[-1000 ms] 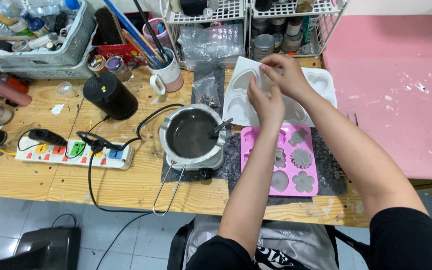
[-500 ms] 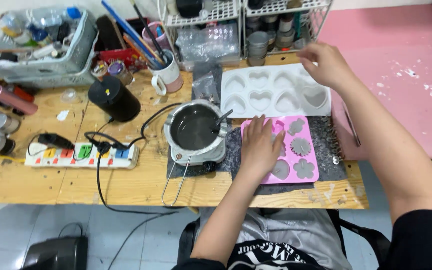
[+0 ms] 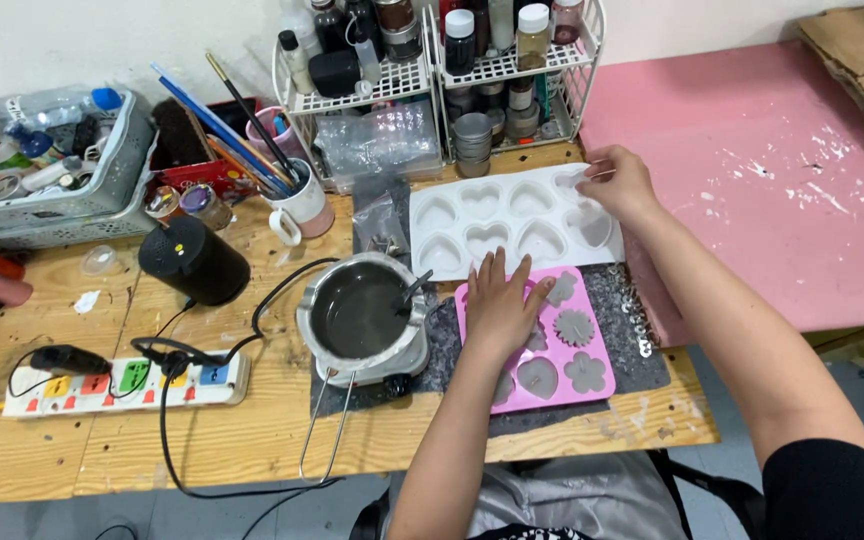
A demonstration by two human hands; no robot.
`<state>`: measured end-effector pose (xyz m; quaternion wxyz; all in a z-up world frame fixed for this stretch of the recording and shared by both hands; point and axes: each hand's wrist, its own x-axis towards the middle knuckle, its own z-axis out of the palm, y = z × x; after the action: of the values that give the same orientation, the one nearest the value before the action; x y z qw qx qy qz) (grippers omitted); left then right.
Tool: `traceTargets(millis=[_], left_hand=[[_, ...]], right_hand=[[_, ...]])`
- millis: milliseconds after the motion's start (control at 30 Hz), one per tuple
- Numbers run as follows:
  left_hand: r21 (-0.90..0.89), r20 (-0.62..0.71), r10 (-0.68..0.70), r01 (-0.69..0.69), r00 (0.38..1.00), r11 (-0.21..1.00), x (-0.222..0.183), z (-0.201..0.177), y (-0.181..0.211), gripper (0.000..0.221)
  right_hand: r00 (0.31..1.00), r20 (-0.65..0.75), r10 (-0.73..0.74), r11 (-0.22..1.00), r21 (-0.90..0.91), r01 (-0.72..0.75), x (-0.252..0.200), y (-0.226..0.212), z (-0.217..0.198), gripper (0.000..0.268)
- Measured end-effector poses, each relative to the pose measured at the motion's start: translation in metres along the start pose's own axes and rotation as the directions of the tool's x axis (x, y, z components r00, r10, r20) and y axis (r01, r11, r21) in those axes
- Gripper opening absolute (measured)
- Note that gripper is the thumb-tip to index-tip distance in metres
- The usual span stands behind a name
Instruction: Melting wax in a pot on a heating element and pouring it into silicone molds to create shapes.
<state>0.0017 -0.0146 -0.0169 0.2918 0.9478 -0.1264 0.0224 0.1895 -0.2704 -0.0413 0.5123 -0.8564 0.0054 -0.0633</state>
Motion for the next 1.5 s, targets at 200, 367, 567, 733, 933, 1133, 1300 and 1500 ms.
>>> traceTargets(millis=[200,367,567,733,933,1133,1300,1500], left_hand=[[-0.024,0.048,-0.017,0.018,0.999,1.000,-0.002,-0.007,0.004,0.072],[-0.017,0.055,-0.027,0.028,0.998,0.999,-0.002,-0.013,0.007,0.073],[-0.011,0.077,-0.025,0.026,0.997,1.000,-0.001,-0.016,0.007,0.074],[-0.010,0.093,-0.034,0.035,0.995,0.999,-0.001,-0.017,0.008,0.075],[-0.003,0.095,-0.030,0.030,0.995,1.000,-0.002,-0.017,0.008,0.078],[-0.007,0.097,-0.034,0.035,0.995,0.999,-0.002,-0.017,0.010,0.078],[0.002,0.088,-0.045,0.045,0.995,0.999,-0.002,-0.015,0.009,0.079],[0.025,0.099,-0.048,0.045,0.994,0.999,-0.002,-0.013,0.009,0.078]], right_hand=[[0.829,0.136,-0.542,0.528,-0.713,0.462,-0.004,-0.040,0.005,0.063],[0.926,0.138,-0.353,0.722,-0.589,0.363,0.019,-0.023,0.005,0.040],[0.877,0.149,-0.456,0.849,-0.223,0.479,0.014,-0.057,-0.020,0.035],[0.933,0.194,-0.304,0.937,-0.116,0.329,0.010,-0.082,-0.037,0.033],[0.940,0.274,-0.205,0.978,0.091,0.187,0.003,-0.092,-0.039,0.031],[0.969,0.197,-0.151,0.986,-0.037,0.162,0.009,-0.059,-0.027,0.029],[0.782,0.304,-0.544,0.634,-0.461,0.621,0.004,-0.055,-0.027,0.030],[0.800,0.504,-0.327,0.483,-0.638,0.600,0.009,-0.037,-0.004,0.037]])
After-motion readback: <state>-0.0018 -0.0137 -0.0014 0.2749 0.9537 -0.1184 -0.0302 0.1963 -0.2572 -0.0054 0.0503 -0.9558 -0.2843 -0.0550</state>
